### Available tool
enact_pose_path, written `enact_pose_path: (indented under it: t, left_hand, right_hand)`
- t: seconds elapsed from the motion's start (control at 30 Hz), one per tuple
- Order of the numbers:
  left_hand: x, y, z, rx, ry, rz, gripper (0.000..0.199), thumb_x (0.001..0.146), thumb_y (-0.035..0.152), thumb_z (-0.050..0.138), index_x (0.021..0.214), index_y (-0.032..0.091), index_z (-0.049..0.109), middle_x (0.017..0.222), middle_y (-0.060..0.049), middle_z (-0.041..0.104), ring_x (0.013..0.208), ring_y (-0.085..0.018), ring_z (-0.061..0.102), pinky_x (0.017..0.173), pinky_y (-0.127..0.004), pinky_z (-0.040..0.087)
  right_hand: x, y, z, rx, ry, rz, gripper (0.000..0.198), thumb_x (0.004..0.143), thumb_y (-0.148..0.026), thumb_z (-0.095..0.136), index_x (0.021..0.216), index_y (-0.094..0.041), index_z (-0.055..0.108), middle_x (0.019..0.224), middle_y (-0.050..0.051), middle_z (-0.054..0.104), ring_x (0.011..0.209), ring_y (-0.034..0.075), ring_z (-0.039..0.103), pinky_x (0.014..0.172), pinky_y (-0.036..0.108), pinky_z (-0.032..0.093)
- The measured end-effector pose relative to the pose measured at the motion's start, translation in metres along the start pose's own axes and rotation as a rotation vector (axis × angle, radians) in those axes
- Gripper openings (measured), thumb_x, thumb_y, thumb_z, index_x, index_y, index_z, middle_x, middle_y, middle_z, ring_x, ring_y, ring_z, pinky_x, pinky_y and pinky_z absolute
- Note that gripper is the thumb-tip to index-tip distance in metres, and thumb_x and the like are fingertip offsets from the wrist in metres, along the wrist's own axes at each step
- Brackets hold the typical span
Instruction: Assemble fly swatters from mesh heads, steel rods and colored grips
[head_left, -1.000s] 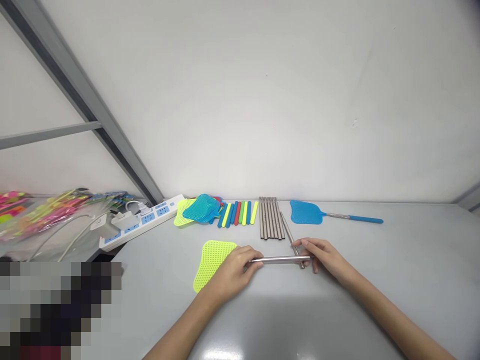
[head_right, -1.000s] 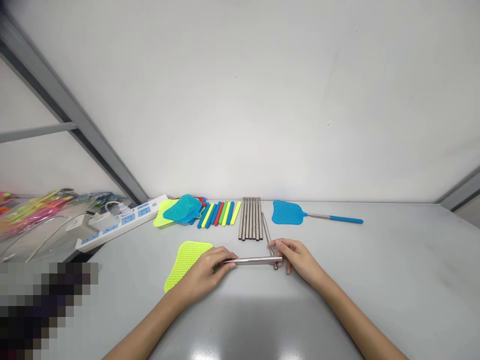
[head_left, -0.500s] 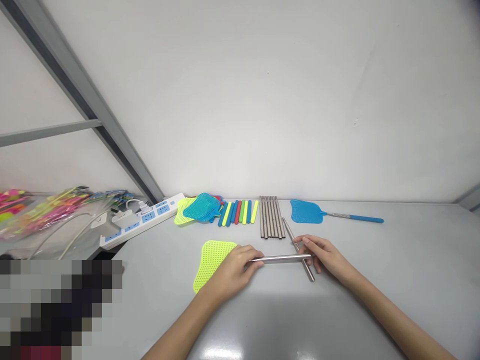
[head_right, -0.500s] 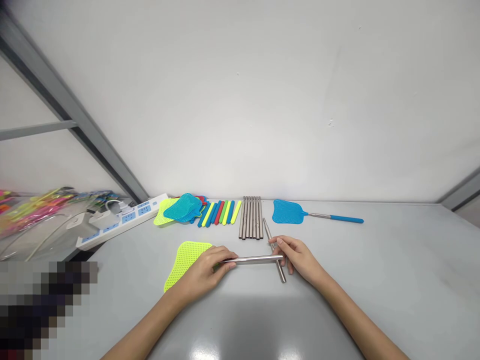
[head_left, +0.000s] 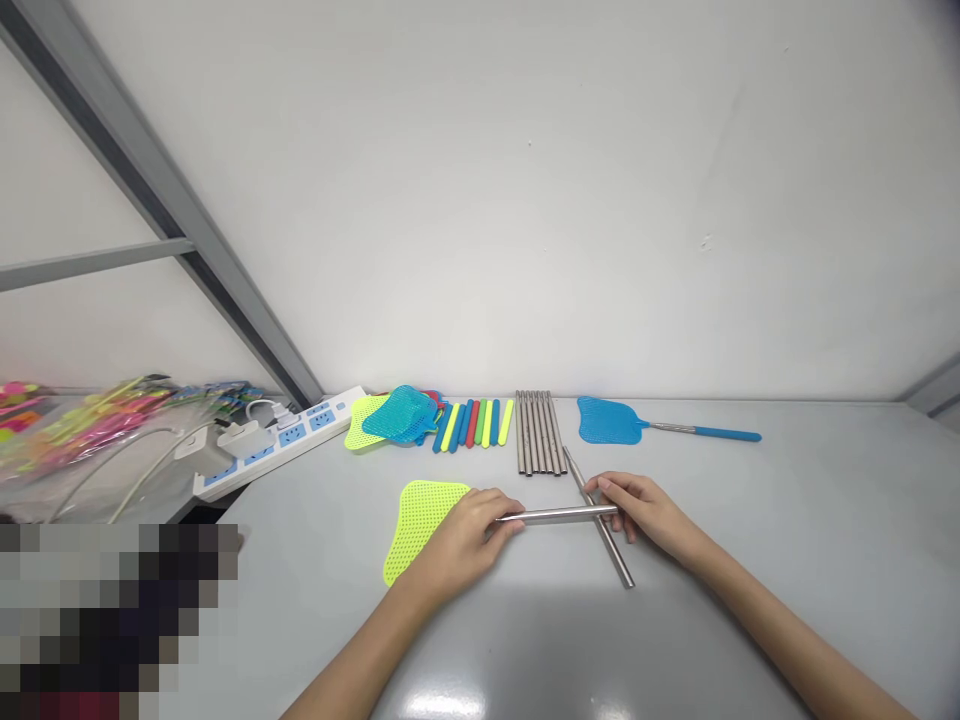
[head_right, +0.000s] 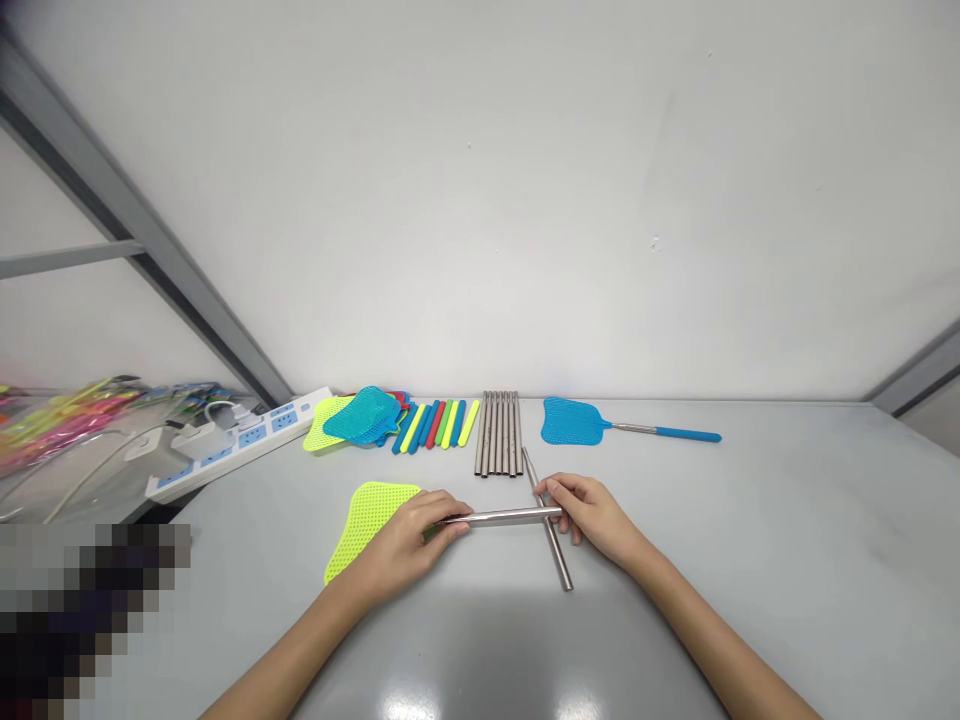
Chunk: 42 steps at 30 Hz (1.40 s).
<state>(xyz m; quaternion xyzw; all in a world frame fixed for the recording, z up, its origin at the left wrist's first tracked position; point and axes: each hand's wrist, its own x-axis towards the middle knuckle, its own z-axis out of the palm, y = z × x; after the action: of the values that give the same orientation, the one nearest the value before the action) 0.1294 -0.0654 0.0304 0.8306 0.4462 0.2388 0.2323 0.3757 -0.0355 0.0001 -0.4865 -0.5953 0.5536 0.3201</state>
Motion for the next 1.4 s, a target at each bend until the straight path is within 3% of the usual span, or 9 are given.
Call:
enact_pose_path:
  t: [0.3,0.47,0.67,0.87,1.1,1.4]
  left_hand:
    - [-0.001,0.001,-0.003,0.032,0.01,0.073,0.024,0.084,0.03,0.038,0.093,0.021,0.058,0.084,-0.003,0.06,0.076,-0.014,0.052,0.071,-0.028,0.038]
    - [-0.002,0.002,-0.005,0.032,0.015,0.112,0.023,0.083,0.029,0.039,0.093,0.021,0.058,0.082,-0.003,0.06,0.076,-0.014,0.052,0.071,-0.028,0.039]
    - [-0.002,0.001,-0.003,0.018,0.056,0.127,0.023,0.084,0.028,0.039,0.095,0.021,0.058,0.083,-0.004,0.061,0.076,-0.014,0.053,0.072,-0.03,0.039]
    - [-0.002,-0.002,-0.002,0.03,0.11,0.092,0.021,0.083,0.027,0.041,0.095,0.022,0.057,0.085,-0.003,0.061,0.074,-0.014,0.052,0.072,-0.03,0.039]
    - [-0.002,-0.002,-0.003,0.02,0.172,0.068,0.02,0.083,0.027,0.042,0.093,0.022,0.057,0.085,-0.003,0.061,0.08,-0.014,0.053,0.073,-0.029,0.039]
    - [-0.001,-0.005,-0.002,0.02,0.165,0.069,0.02,0.083,0.027,0.042,0.094,0.021,0.057,0.084,-0.003,0.061,0.079,-0.013,0.053,0.072,-0.028,0.04]
  right_hand:
    - [-0.005,-0.005,0.002,-0.115,0.074,0.013,0.033,0.074,-0.042,0.047,0.097,-0.019,0.051,0.054,-0.004,0.038,0.04,0.008,0.039,0.031,0.018,0.031]
    - [-0.005,-0.005,0.004,-0.177,0.063,-0.021,0.031,0.072,-0.042,0.05,0.093,-0.019,0.05,0.056,-0.004,0.042,0.042,0.008,0.036,0.037,0.019,0.031]
    - [-0.008,-0.007,0.007,-0.339,0.061,-0.129,0.026,0.069,-0.031,0.054,0.092,-0.021,0.046,0.06,-0.004,0.045,0.052,0.011,0.042,0.051,0.023,0.034]
    - [-0.008,-0.008,0.005,-0.395,0.149,-0.075,0.031,0.066,-0.018,0.046,0.096,-0.024,0.046,0.064,-0.003,0.046,0.057,0.013,0.047,0.053,0.024,0.035]
    - [-0.009,-0.01,0.006,-0.438,0.196,-0.033,0.033,0.068,-0.037,0.051,0.099,-0.025,0.048,0.063,-0.003,0.048,0.053,0.014,0.046,0.053,0.026,0.035]
    - [-0.004,-0.003,0.004,-0.378,0.234,-0.037,0.027,0.068,-0.035,0.052,0.092,-0.023,0.051,0.059,-0.003,0.048,0.048,0.012,0.043,0.051,0.025,0.036]
